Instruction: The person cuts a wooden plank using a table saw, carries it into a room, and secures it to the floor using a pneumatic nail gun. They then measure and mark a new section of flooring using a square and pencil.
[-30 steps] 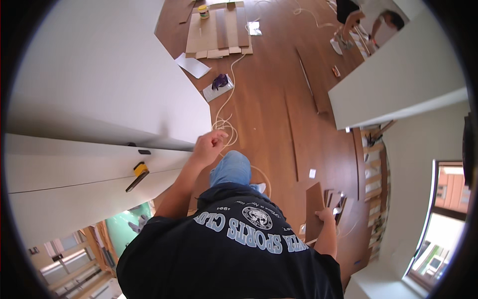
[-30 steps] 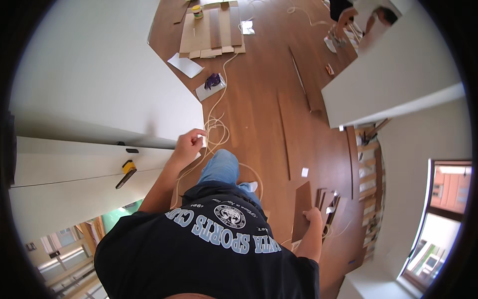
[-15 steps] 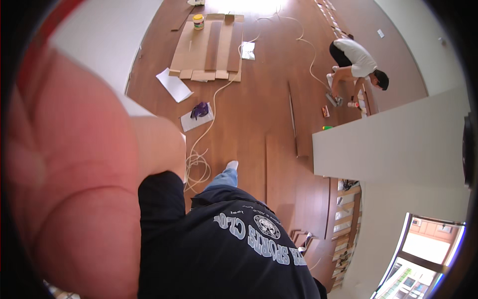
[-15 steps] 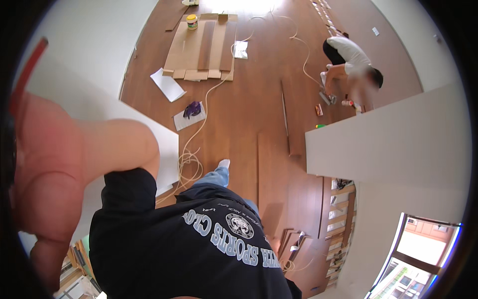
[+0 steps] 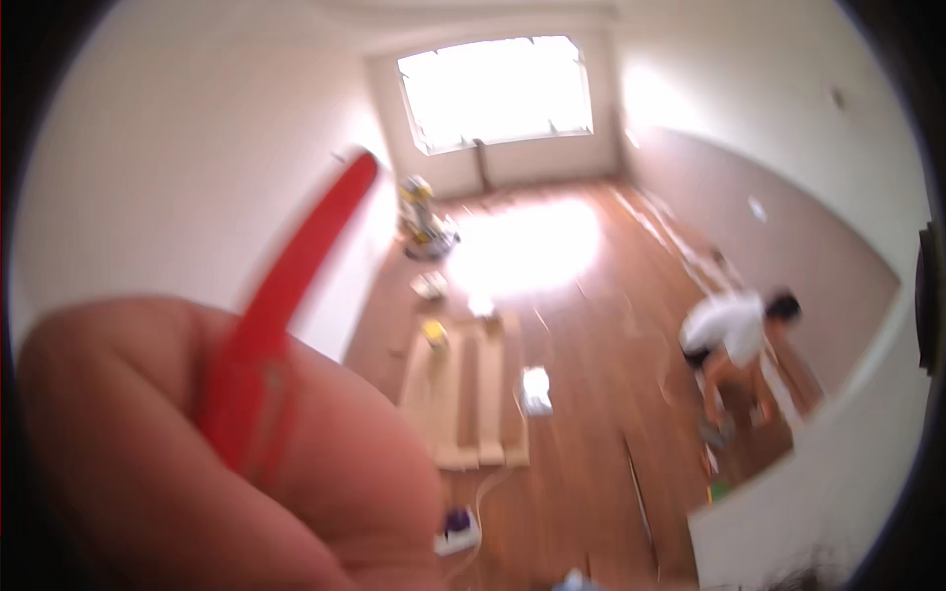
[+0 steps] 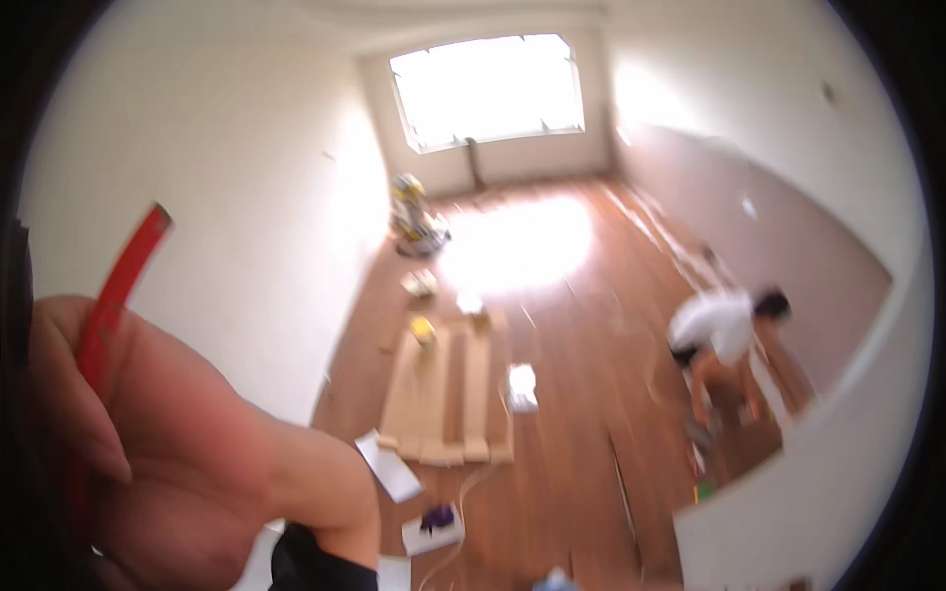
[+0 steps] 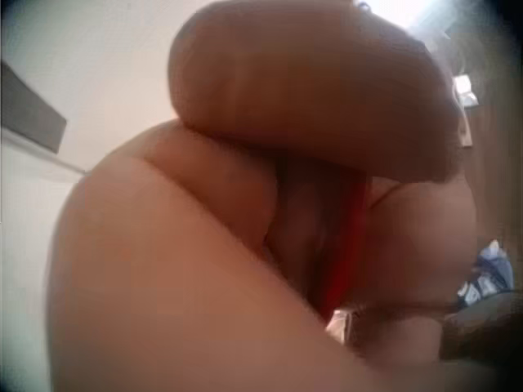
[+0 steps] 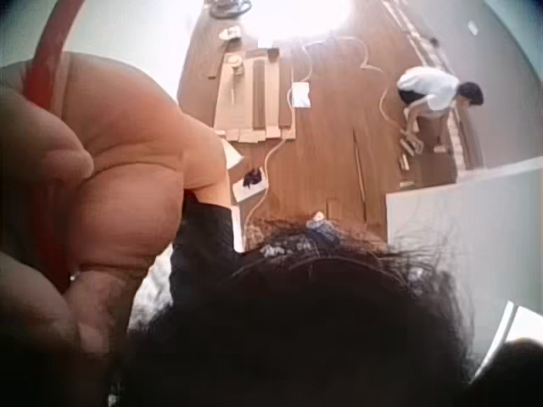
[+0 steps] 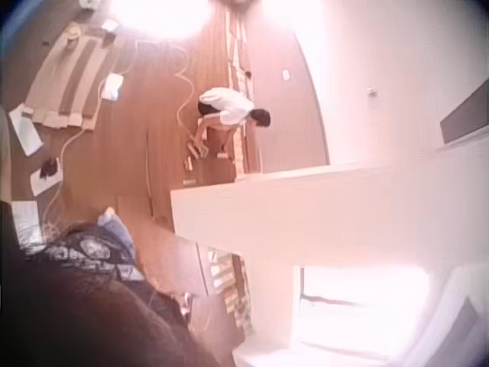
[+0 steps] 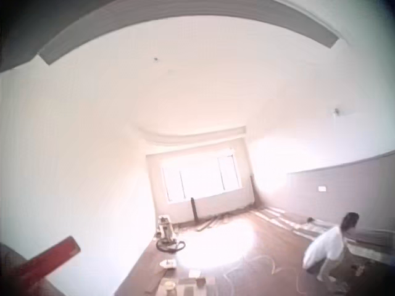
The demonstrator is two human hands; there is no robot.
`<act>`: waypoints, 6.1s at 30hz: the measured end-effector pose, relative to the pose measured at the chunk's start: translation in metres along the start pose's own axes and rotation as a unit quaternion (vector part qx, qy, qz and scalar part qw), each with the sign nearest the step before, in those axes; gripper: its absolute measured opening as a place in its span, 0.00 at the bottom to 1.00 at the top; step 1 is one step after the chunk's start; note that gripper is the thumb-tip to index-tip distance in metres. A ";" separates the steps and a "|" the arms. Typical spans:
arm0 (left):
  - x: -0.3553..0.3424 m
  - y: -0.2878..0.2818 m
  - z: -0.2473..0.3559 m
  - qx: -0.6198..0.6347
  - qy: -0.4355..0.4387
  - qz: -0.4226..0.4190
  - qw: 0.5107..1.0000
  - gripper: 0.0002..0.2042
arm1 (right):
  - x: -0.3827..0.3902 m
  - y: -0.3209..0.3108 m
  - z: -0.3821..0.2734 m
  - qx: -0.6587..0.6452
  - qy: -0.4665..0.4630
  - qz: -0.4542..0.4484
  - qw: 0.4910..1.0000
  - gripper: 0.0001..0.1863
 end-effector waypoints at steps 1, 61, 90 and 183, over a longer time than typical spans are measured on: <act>-0.014 -0.006 -0.003 -0.035 0.018 -0.006 0.999 0.05 | -0.008 0.004 0.012 0.006 0.000 -0.010 1.000 0.27; 0.226 0.019 -1.205 0.333 -0.678 0.019 0.655 0.22 | -0.391 -0.685 -0.571 -0.293 -0.261 0.315 0.864 0.21; 0.577 -0.112 -1.010 0.251 -0.946 -0.203 -0.004 0.33 | -0.476 -0.436 -0.461 -0.508 0.164 0.105 0.839 0.19; 0.656 -0.225 -1.005 -0.069 -0.941 -0.238 0.231 0.41 | -0.515 -0.268 -0.422 -0.380 -0.018 0.085 0.921 0.25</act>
Point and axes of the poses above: each hand's wrist, its own x-axis away from the middle knuckle, its own y-axis out of the palm, z = x × y, the point moved 9 cm from there along -x, towards the middle knuckle, and after that the axes turned 8 degrees about x, right-handed, at the moved point
